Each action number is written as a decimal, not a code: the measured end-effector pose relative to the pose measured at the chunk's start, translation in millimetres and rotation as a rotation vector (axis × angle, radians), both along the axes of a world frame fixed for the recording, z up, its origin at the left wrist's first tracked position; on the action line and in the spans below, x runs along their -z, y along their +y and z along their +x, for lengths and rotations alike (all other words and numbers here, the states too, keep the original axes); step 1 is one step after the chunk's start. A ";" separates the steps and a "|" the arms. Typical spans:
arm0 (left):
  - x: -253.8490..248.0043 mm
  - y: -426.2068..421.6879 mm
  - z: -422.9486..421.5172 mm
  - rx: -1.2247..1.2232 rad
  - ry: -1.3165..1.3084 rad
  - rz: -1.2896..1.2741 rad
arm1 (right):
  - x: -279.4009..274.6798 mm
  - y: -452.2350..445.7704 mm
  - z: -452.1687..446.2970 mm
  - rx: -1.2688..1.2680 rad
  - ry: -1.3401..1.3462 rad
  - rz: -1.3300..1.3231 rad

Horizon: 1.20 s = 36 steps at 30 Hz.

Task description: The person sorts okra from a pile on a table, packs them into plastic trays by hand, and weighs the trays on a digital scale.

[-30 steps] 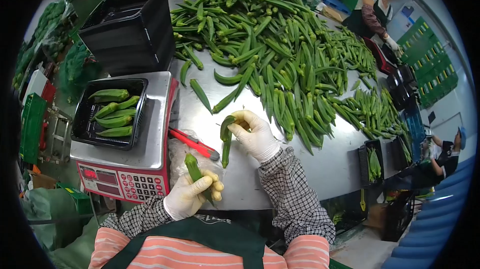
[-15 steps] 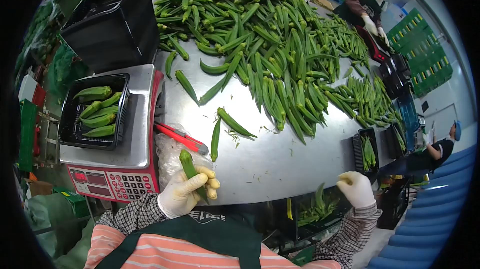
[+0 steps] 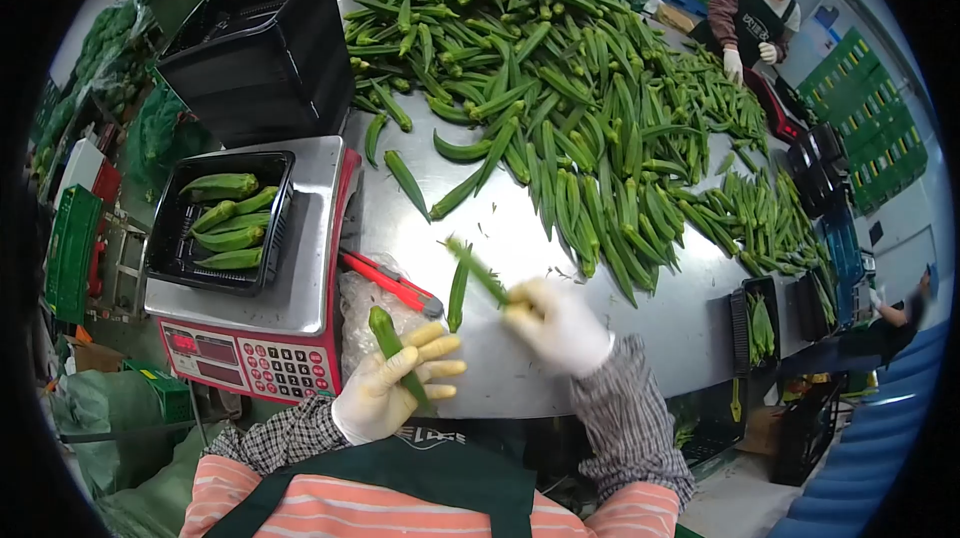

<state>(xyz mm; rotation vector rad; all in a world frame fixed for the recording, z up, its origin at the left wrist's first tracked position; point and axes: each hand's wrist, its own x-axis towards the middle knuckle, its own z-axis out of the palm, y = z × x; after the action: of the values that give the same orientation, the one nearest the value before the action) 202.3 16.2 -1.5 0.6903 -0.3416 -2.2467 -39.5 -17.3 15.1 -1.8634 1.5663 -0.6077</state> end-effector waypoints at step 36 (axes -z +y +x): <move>10.7 -7.2 0.0 0.020 0.036 0.028 | 21.0 -119.1 55.4 -0.160 0.559 -0.450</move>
<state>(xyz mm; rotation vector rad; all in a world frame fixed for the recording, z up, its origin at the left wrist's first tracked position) 202.3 9.1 -12.1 0.6624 -0.3015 -2.2839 15.9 -136.4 -5.9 -2.6435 1.6837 -0.4043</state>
